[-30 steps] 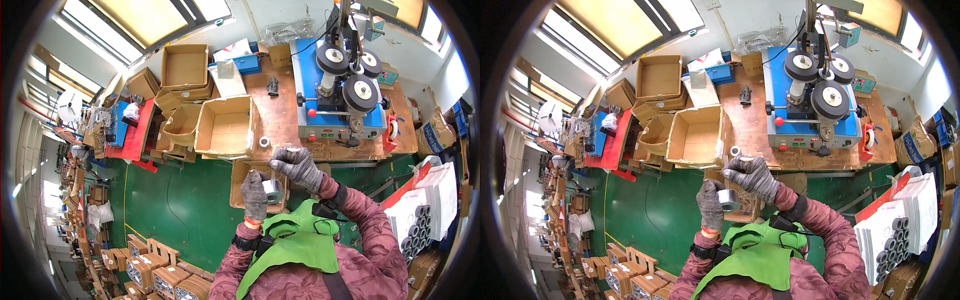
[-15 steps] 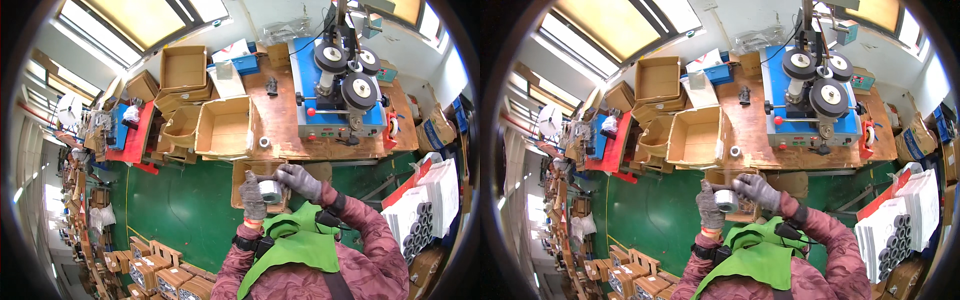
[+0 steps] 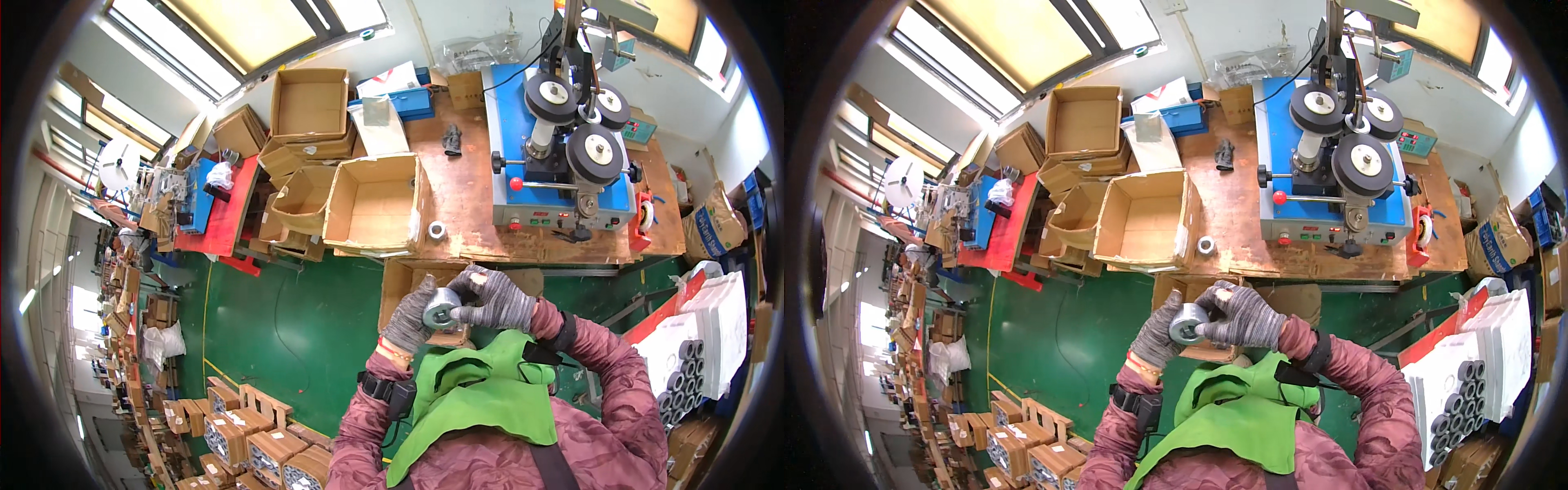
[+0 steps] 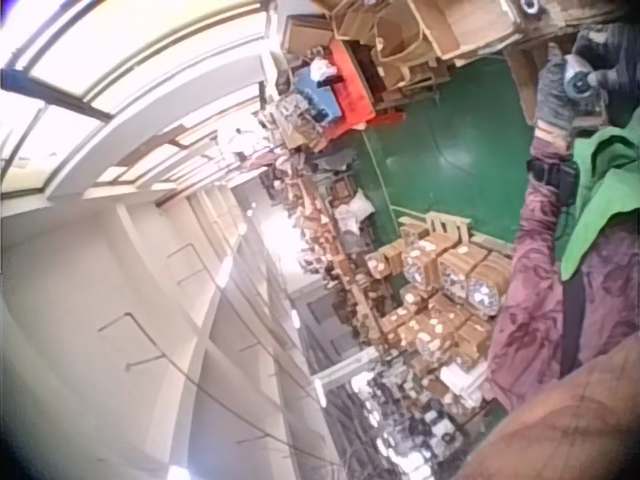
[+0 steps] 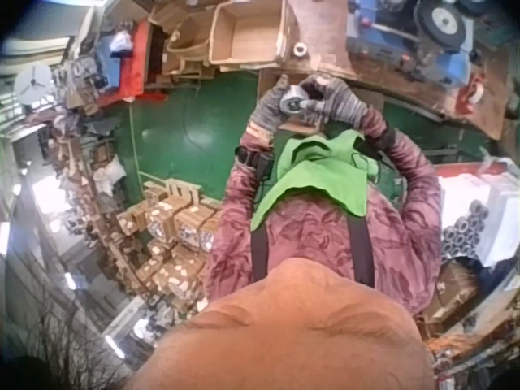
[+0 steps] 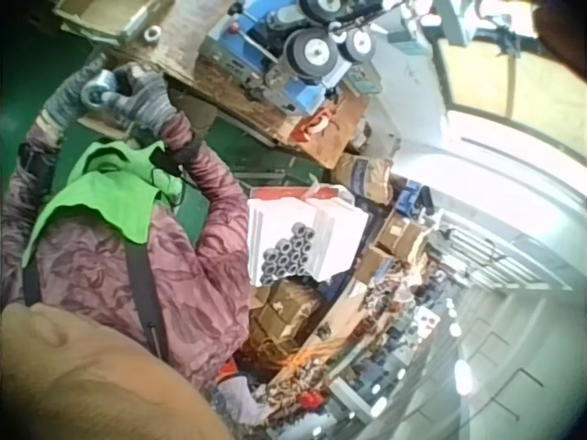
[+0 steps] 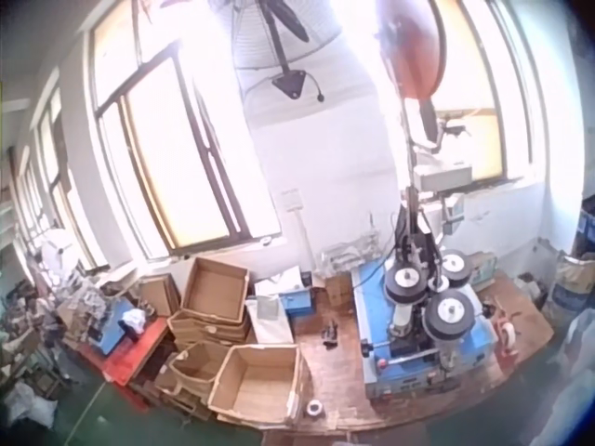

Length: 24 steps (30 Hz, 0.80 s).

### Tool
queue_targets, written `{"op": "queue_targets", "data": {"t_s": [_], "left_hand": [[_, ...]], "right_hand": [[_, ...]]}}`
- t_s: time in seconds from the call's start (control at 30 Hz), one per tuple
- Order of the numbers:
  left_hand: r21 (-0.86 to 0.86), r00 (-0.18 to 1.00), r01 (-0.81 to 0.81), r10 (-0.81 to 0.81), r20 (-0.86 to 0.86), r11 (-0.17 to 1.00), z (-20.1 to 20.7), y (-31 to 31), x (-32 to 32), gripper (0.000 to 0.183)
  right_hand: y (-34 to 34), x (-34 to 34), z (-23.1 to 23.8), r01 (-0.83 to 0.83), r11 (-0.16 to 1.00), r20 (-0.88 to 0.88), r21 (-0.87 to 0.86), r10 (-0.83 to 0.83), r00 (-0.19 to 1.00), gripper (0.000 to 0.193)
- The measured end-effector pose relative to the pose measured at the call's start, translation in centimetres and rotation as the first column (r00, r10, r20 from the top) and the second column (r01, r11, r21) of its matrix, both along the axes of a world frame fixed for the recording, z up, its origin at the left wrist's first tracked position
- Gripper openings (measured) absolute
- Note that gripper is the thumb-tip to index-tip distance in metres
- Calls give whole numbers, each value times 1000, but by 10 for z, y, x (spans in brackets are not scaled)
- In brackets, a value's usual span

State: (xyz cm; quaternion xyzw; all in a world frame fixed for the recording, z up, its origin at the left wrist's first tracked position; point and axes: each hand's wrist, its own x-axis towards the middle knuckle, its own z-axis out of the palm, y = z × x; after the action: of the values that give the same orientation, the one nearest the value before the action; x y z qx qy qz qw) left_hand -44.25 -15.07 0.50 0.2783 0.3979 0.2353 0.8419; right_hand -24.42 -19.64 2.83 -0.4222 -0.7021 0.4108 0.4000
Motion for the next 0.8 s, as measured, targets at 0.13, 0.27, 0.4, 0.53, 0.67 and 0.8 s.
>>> {"op": "queue_targets", "data": {"t_s": [0.13,0.27,0.4,0.53,0.67,0.8], "left_hand": [[54,998,-65,65,3,996,-39,0,-6,39],[-1,986,60,-59,158,998,-33,10,1,35],[-85,993,-83,90,76,993,-34,5,3,28],[-305,965,-17,96,244,952,-7,2,9,30],[-141,996,-67,74,46,988,-26,1,8,39],[248,925,-287,335,-180,925,-8,-14,29,49]], "right_hand": [[-3,-19,25,146,927,254,345,-242,936,40],[4,-21,13,108,809,206,578,-273,940,36],[6,-20,13,87,813,51,576,-142,989,27],[8,-17,1,30,693,112,720,-159,981,30],[4,-23,-4,82,694,94,715,-211,973,34],[1,-28,-7,201,731,31,652,-291,956,21]]}}
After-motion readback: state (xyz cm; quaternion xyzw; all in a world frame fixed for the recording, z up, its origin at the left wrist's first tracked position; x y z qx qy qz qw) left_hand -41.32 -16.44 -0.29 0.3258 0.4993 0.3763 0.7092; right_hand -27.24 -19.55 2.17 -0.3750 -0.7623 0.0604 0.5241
